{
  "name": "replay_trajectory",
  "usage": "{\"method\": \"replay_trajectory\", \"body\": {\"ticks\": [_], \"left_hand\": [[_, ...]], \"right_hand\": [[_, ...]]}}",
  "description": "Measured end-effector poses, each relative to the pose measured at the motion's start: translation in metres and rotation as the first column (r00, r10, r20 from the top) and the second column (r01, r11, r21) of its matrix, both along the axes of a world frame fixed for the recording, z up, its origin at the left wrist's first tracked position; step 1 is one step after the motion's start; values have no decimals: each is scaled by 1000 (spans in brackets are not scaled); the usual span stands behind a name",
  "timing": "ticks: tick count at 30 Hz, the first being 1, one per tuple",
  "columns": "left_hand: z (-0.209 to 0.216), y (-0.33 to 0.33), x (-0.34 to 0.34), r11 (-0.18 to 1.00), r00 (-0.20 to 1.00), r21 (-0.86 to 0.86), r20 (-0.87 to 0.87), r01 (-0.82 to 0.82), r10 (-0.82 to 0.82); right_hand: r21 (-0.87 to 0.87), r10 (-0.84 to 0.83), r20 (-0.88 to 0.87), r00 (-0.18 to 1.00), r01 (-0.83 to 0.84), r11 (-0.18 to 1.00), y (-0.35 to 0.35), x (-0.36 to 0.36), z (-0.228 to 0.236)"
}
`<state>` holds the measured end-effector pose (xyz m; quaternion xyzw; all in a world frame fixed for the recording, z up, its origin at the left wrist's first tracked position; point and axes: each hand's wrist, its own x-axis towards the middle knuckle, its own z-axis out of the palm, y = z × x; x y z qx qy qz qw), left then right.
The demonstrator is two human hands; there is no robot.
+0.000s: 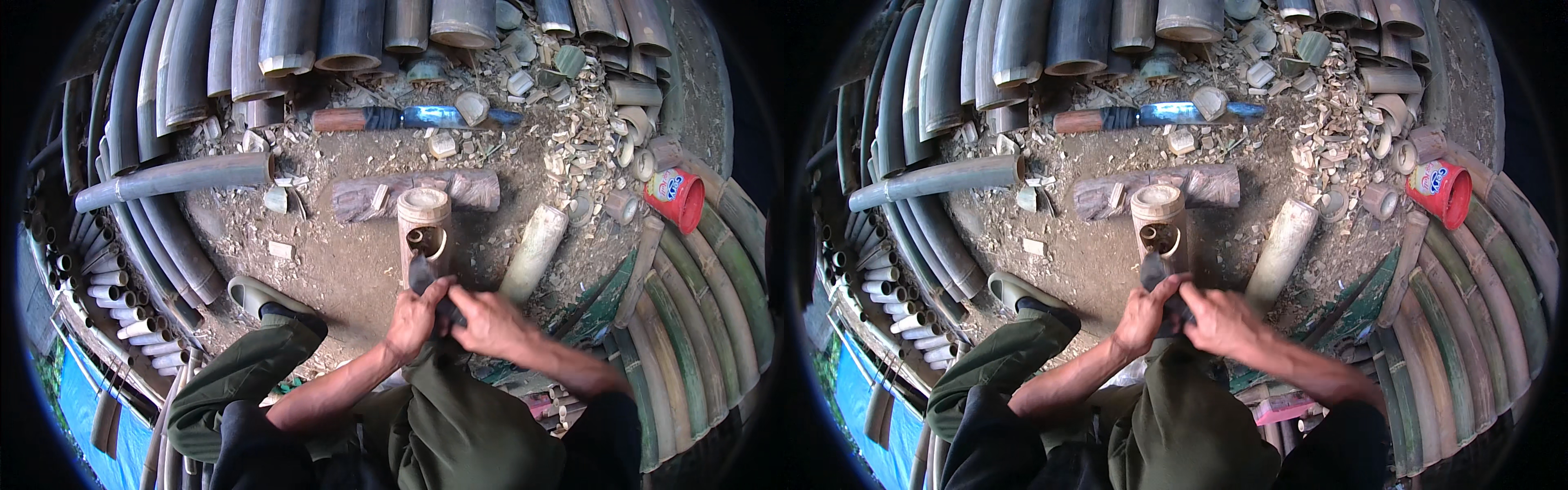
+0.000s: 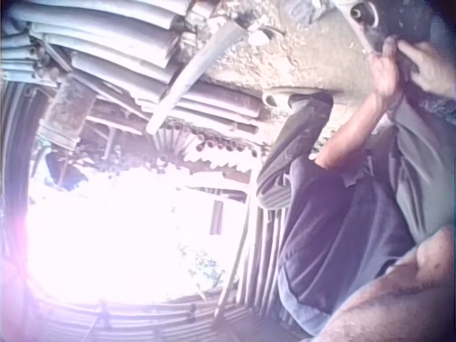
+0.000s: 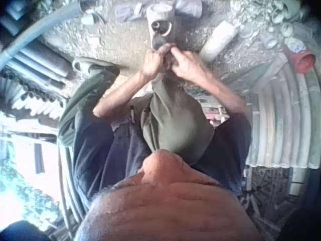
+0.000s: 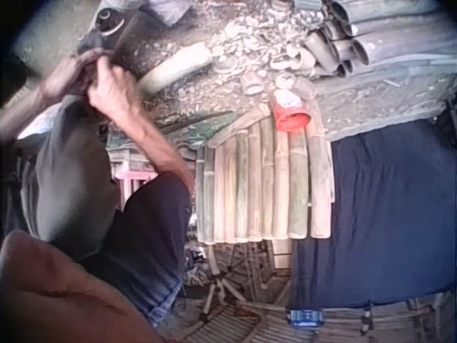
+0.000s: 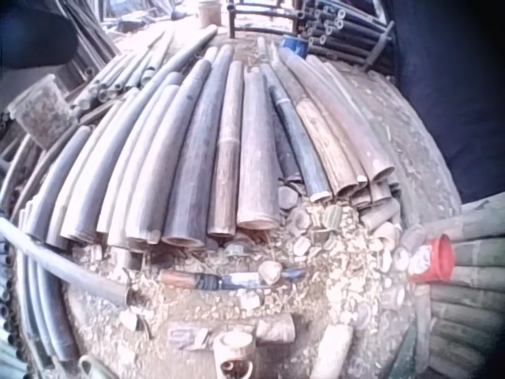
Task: The person uses a machete to shave a bamboo pole, handles several other poles, and uses a carving tool to hollow out a hole in a short bamboo section before fitting another pole into the hole.
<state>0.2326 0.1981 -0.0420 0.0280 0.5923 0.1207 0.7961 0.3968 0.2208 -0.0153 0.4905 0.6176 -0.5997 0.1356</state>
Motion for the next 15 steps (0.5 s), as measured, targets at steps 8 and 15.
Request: {"method": "replay_trajectory", "body": {"ticks": [8,15], "left_hand": [[3,2,24,857,730,-300,450,-419,514],[10,3,0,969,963,-105,134,-223,236]], "right_hand": [[308,365,300,881,-452,837,55,1,58],[-22,202,53,978,-201,979,44,-10,27]]}}
